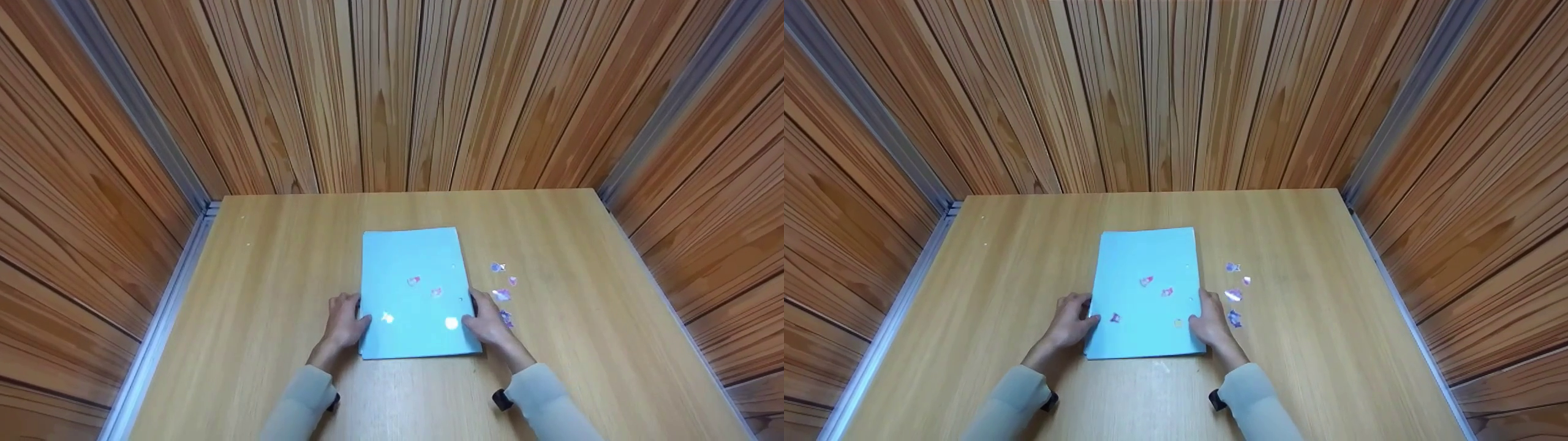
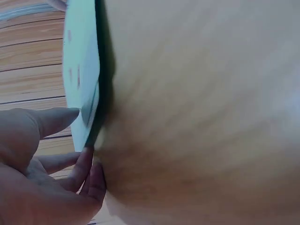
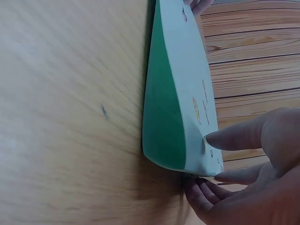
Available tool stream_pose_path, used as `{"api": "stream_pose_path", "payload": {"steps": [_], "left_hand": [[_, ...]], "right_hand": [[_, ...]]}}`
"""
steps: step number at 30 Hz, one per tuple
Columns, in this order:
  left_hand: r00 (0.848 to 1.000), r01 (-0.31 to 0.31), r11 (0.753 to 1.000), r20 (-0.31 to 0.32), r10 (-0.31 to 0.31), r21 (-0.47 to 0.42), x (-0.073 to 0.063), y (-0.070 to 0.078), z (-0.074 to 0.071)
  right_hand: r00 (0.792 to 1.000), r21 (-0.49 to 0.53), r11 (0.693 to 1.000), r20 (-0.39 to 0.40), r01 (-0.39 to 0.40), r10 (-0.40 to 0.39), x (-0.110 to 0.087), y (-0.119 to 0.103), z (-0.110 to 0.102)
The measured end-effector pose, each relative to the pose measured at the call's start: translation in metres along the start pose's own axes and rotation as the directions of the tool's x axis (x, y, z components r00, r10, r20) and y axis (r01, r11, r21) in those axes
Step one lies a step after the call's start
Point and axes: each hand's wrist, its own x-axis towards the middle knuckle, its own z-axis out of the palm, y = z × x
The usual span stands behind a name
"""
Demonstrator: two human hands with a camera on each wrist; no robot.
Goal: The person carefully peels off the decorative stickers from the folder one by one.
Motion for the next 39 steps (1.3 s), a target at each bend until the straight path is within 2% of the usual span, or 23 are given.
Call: {"api": "stream_pose_path", "payload": {"steps": [4,7,11,14,19,21,23,26,31,35,39], "left_hand": [[1.000,-0.006,0.998,0.012,0.005,0.066,0.002,0.000,-0.001],[0.999,-0.020,0.996,0.030,0.018,0.091,0.002,-0.002,-0.002],[0.992,-0.102,0.984,0.083,0.090,0.145,0.000,-0.008,-0.004],[0.975,-0.182,0.962,0.162,0.150,0.205,-0.002,-0.010,-0.005],[0.928,-0.306,0.901,0.309,0.209,0.308,-0.003,-0.014,-0.006],[0.910,-0.352,0.871,0.345,0.231,0.343,-0.002,-0.016,-0.005],[0.898,-0.387,0.844,0.359,0.255,0.370,0.001,-0.018,-0.004],[0.891,-0.419,0.814,0.355,0.282,0.403,0.006,-0.020,-0.003],[0.877,-0.450,0.781,0.381,0.294,0.433,0.013,-0.017,-0.001],[0.874,-0.453,0.766,0.398,0.280,0.457,0.013,-0.015,-0.001],[0.874,-0.449,0.763,0.405,0.268,0.464,0.016,-0.014,0.001]], "right_hand": [[1.000,-0.044,0.999,-0.012,0.020,-0.020,0.001,0.001,0.000],[1.000,-0.046,0.999,0.001,0.004,-0.004,0.001,0.001,0.000],[1.000,-0.035,0.999,0.016,-0.027,0.027,0.000,0.002,0.000],[0.999,-0.037,0.999,0.014,-0.032,0.032,0.000,0.002,0.000],[0.999,-0.043,0.999,0.022,-0.024,0.025,-0.001,0.002,0.000],[1.000,-0.052,0.999,0.025,-0.015,0.016,-0.001,0.002,0.000],[1.000,-0.060,0.998,0.026,-0.009,0.011,-0.002,0.002,0.001],[1.000,-0.054,0.998,0.026,-0.011,0.012,-0.002,0.002,0.001],[0.999,-0.043,0.999,0.033,-0.007,0.009,-0.002,0.003,0.002],[0.999,-0.068,0.998,0.044,0.008,-0.005,-0.001,0.003,0.003],[0.998,-0.093,0.996,0.066,-0.009,0.015,0.000,0.000,-0.001]]}}
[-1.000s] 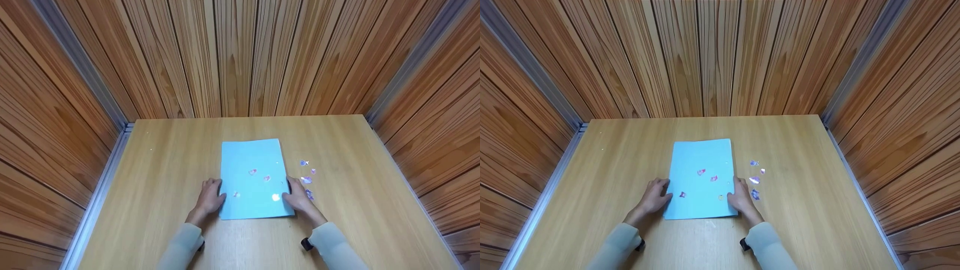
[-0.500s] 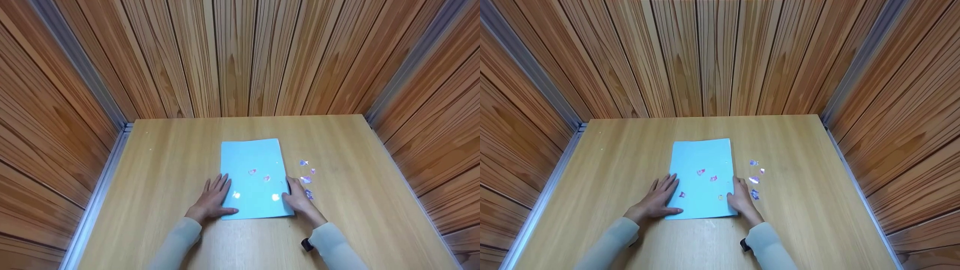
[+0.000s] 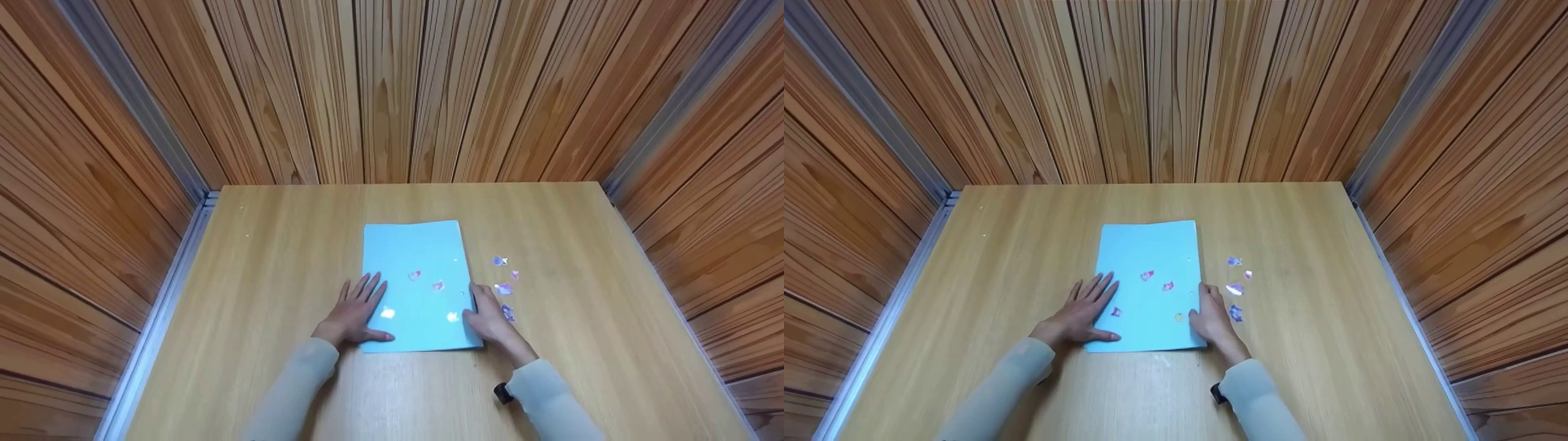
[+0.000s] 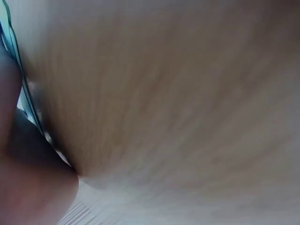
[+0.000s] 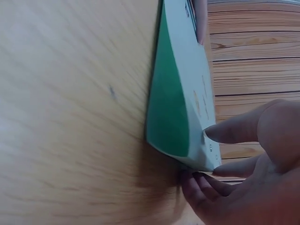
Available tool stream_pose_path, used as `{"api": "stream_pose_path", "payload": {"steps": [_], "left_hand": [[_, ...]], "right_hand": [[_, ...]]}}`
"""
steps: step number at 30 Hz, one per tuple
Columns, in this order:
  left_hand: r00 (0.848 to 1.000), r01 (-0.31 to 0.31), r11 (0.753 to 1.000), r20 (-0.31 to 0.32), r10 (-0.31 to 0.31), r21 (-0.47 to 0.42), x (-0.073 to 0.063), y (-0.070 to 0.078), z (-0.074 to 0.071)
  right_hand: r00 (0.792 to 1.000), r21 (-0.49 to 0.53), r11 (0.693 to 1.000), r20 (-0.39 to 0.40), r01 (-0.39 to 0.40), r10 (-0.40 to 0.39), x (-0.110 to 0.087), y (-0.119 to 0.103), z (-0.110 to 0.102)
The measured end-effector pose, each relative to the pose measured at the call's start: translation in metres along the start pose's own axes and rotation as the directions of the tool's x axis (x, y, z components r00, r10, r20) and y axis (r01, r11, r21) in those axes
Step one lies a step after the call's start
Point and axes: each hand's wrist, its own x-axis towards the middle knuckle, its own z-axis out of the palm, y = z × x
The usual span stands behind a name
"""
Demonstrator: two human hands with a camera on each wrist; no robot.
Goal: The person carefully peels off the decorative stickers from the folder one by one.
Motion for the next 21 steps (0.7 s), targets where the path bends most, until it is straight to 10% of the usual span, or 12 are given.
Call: {"api": "stream_pose_path", "payload": {"steps": [12,21], "left_hand": [[1.000,0.014,0.999,0.024,-0.015,0.032,0.002,0.001,-0.003],[0.998,0.042,0.998,0.053,-0.044,0.036,0.003,0.001,-0.003]], "right_hand": [[0.970,-0.270,0.955,-0.174,0.121,-0.172,-0.003,-0.033,0.014],[0.957,-0.192,0.940,0.121,0.282,-0.263,0.006,-0.062,0.037]]}}
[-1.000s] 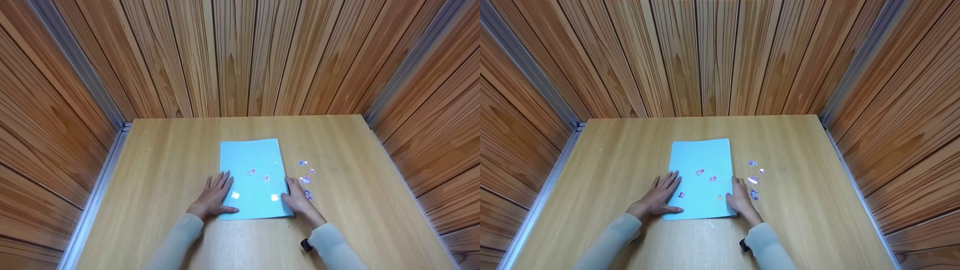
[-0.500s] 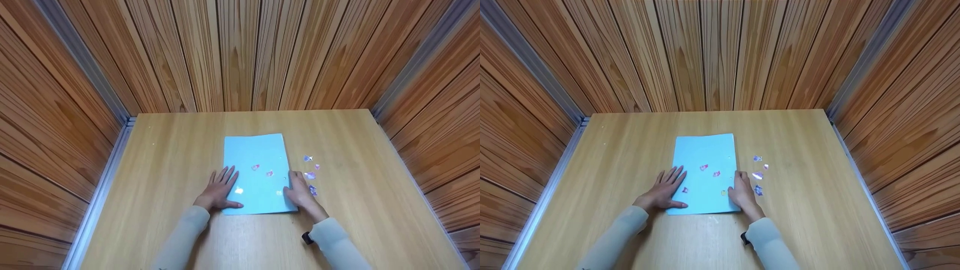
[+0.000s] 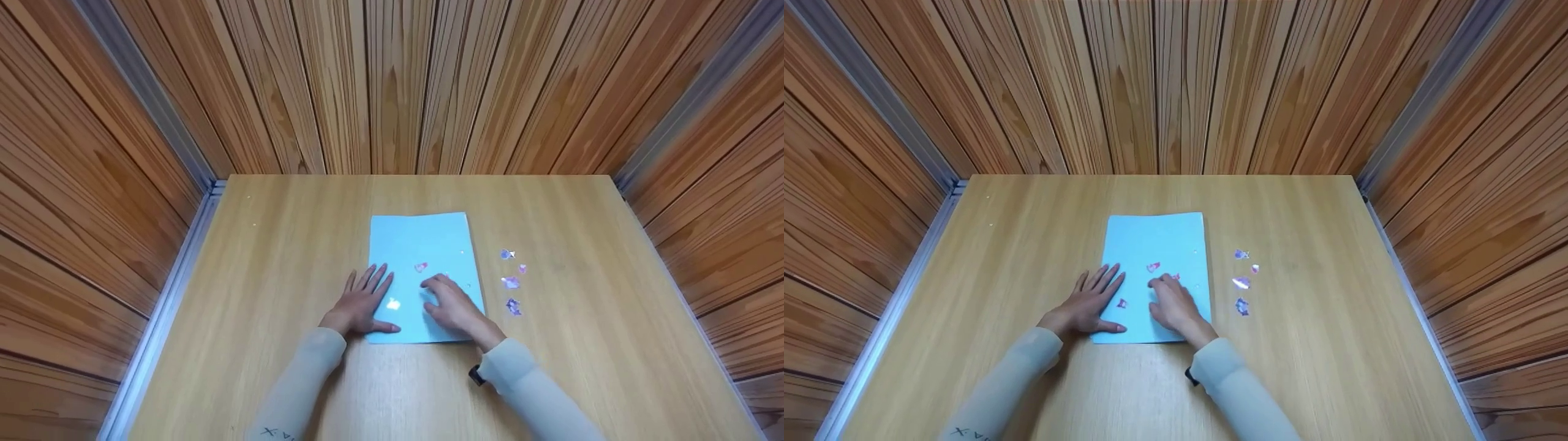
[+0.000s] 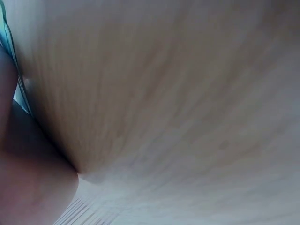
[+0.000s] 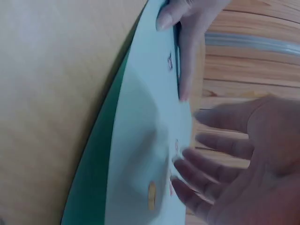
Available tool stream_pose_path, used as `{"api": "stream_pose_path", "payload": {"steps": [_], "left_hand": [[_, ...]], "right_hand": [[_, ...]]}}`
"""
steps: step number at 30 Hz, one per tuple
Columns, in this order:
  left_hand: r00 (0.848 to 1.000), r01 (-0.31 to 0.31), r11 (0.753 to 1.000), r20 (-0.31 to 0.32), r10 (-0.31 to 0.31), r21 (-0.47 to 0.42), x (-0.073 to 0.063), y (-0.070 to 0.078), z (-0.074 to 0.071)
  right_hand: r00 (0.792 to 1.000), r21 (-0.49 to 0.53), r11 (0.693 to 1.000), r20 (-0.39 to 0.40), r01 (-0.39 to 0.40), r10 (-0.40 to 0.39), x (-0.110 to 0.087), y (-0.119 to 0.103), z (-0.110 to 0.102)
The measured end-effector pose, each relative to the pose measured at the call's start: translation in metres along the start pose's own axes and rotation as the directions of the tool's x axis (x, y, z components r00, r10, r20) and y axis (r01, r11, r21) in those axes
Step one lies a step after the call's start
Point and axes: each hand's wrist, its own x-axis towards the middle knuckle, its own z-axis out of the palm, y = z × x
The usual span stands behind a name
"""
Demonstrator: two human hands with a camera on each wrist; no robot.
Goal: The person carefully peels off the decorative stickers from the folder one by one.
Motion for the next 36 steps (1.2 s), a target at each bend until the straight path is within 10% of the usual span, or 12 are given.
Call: {"api": "stream_pose_path", "payload": {"steps": [9,36], "left_hand": [[1.000,-0.013,1.000,-0.001,0.013,0.005,0.005,0.000,-0.001],[1.000,-0.021,0.999,-0.010,0.021,-0.045,0.007,-0.008,0.009]], "right_hand": [[0.990,-0.008,0.993,0.072,0.121,-0.120,0.025,-0.010,0.024],[0.990,-0.051,0.992,0.080,0.120,-0.115,0.047,-0.016,0.044]]}}
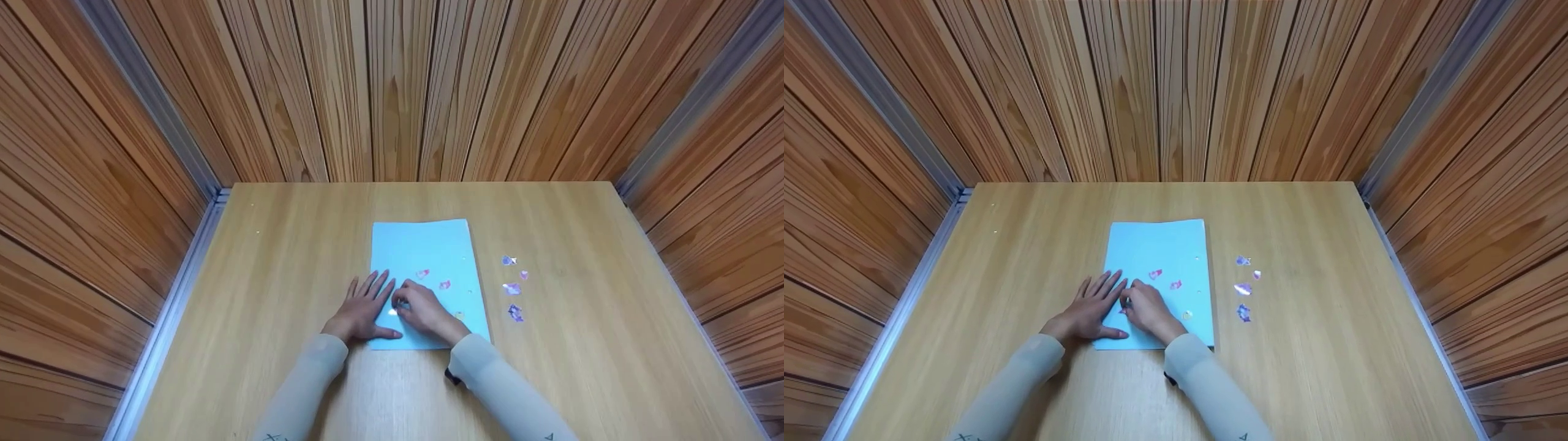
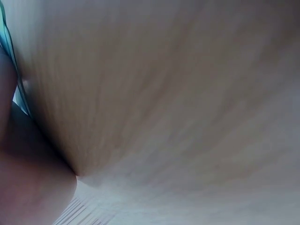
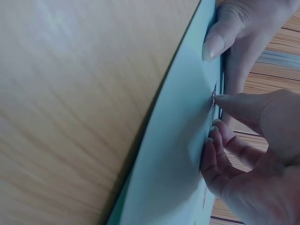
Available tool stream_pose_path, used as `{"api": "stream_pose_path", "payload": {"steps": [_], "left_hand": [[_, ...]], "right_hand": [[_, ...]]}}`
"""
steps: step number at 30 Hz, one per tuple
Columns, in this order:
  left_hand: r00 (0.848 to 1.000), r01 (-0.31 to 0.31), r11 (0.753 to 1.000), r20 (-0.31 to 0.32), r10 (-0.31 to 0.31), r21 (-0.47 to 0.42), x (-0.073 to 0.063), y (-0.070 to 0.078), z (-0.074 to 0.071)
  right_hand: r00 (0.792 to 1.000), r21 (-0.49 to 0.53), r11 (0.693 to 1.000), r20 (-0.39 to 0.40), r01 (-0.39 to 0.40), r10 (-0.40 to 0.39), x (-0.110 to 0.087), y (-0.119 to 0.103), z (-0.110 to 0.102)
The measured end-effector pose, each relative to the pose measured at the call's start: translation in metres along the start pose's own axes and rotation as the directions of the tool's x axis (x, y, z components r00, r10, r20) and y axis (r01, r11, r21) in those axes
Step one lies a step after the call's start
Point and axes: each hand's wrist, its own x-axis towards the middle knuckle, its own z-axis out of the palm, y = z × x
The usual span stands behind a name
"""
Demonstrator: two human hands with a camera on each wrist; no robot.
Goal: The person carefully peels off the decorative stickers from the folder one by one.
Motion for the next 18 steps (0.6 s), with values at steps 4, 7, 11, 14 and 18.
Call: {"api": "stream_pose_path", "payload": {"steps": [4,7,11,14,18], "left_hand": [[1.000,0.010,1.000,0.003,-0.010,-0.009,-0.0001,-0.0004,0.0012],[1.000,0.011,1.000,0.003,-0.011,-0.001,-0.0006,0.0005,0.0004],[1.000,0.001,1.000,-0.012,-0.001,-0.002,-0.0014,0.0015,-0.0007],[1.000,-0.007,1.000,-0.026,0.007,-0.006,-0.0022,0.0012,-0.0001],[1.000,-0.010,1.000,-0.026,0.010,-0.011,-0.0014,0.0004,0.0011]], "right_hand": [[1.000,0.004,1.000,-0.014,0.003,-0.002,-0.0008,0.0005,0.0006],[1.000,-0.005,1.000,-0.027,0.012,-0.012,-0.0009,0.0013,0.0009],[0.999,-0.012,1.000,-0.030,0.023,-0.023,-0.0001,0.0014,0.0001],[0.999,-0.021,0.999,-0.019,0.032,-0.033,0.0004,0.0006,-0.0005],[0.999,-0.042,0.998,0.003,0.036,-0.036,0.0019,0.0000,-0.0003]]}}
